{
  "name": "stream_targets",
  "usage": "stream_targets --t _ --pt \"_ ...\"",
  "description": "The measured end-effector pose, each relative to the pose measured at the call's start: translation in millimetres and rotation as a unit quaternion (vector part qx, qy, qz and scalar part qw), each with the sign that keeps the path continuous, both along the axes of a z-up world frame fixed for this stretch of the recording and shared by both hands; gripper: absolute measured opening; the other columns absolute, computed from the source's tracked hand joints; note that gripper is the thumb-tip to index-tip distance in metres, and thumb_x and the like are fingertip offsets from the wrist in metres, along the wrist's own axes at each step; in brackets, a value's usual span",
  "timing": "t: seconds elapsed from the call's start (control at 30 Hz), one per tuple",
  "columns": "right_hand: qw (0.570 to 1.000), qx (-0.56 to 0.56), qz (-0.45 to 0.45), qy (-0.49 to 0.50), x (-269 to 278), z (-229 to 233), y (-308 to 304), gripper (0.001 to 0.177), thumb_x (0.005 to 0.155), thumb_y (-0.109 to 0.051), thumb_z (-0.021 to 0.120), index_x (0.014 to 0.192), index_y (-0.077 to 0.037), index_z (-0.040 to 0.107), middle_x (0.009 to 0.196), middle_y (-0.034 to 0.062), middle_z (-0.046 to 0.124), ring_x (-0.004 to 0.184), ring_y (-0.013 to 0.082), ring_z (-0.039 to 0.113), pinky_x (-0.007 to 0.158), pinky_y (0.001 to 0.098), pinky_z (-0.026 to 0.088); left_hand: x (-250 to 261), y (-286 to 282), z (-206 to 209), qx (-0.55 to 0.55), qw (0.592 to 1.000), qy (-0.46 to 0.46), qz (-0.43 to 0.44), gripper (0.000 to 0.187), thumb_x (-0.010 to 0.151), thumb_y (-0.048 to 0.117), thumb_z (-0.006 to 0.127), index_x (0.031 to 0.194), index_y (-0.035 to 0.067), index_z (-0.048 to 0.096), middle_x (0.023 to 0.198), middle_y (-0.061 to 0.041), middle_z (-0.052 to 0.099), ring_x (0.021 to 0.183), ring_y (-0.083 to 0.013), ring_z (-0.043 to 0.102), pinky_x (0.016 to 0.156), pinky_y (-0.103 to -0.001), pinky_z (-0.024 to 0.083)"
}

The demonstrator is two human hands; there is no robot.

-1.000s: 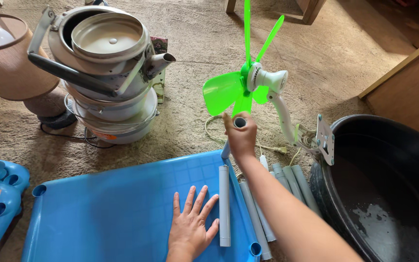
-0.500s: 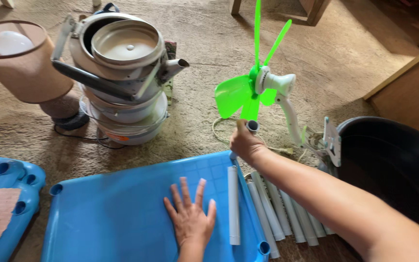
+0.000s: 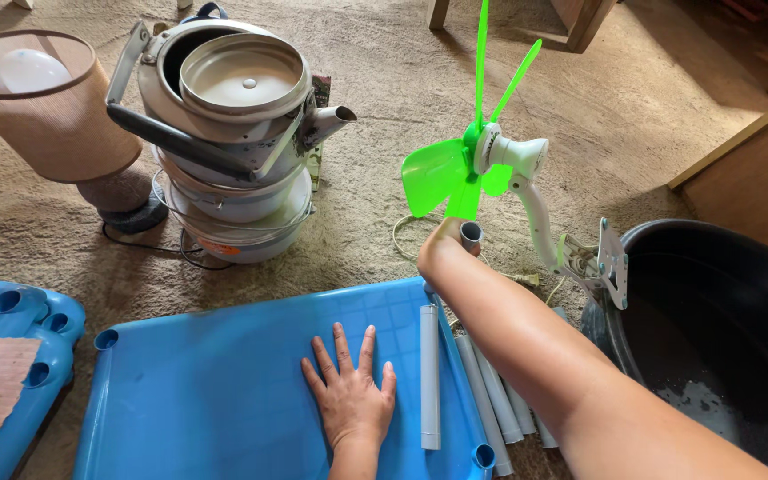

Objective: The person sits on the floor and assembles a blue plastic tray with gray cylindrical rods. They wipe the tray with a cloth, then insert the rods into holes in the tray corners and along the edges.

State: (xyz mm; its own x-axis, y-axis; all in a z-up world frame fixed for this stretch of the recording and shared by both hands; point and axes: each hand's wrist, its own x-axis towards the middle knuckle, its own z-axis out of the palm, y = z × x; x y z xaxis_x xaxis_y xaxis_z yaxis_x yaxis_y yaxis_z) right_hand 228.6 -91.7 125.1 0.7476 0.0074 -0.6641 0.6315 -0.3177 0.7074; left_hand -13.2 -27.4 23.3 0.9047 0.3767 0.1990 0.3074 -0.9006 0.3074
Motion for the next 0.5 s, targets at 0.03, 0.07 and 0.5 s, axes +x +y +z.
stream_targets --t 0.03,0.07,0.5 --pt "0.999 0.021 0.017 -0.020 -3 5 1 0.020 0.082 -0.036 0.080 0.088 -0.017 0.075 0.072 0.0043 0.066 0.062 0.0199 0.063 0.055 0.0384 0.041 1 1 -1 -0.001 0.995 0.101 -0.007 0.069 0.091 0.059 0.039 0.157 0.042 0.026 0.170 -0.012 0.013 0.150 -0.0441 0.011 0.119 -0.063 0.002" --pt "0.998 0.039 0.033 -0.039 -11 9 -2 0.024 0.083 -0.040 0.079 0.089 -0.017 0.077 0.075 0.0039 0.066 0.065 0.0187 0.063 0.059 0.0370 0.042 0 -1 -1 -0.004 0.979 0.202 -0.014 0.071 0.094 0.060 0.038 0.161 0.044 0.022 0.173 -0.011 0.009 0.151 -0.0431 0.008 0.119 -0.062 0.001" --pt "0.801 0.166 0.552 -0.161 -55 70 -76 0.028 0.081 -0.029 0.063 0.106 -0.017 0.070 0.119 0.0063 0.065 0.128 0.0326 0.056 0.110 0.0600 0.031 -1 1 14 0.011 0.978 0.207 -0.005 0.071 0.093 0.060 0.039 0.161 0.044 0.024 0.173 -0.010 0.011 0.151 -0.0428 0.009 0.119 -0.062 0.001"
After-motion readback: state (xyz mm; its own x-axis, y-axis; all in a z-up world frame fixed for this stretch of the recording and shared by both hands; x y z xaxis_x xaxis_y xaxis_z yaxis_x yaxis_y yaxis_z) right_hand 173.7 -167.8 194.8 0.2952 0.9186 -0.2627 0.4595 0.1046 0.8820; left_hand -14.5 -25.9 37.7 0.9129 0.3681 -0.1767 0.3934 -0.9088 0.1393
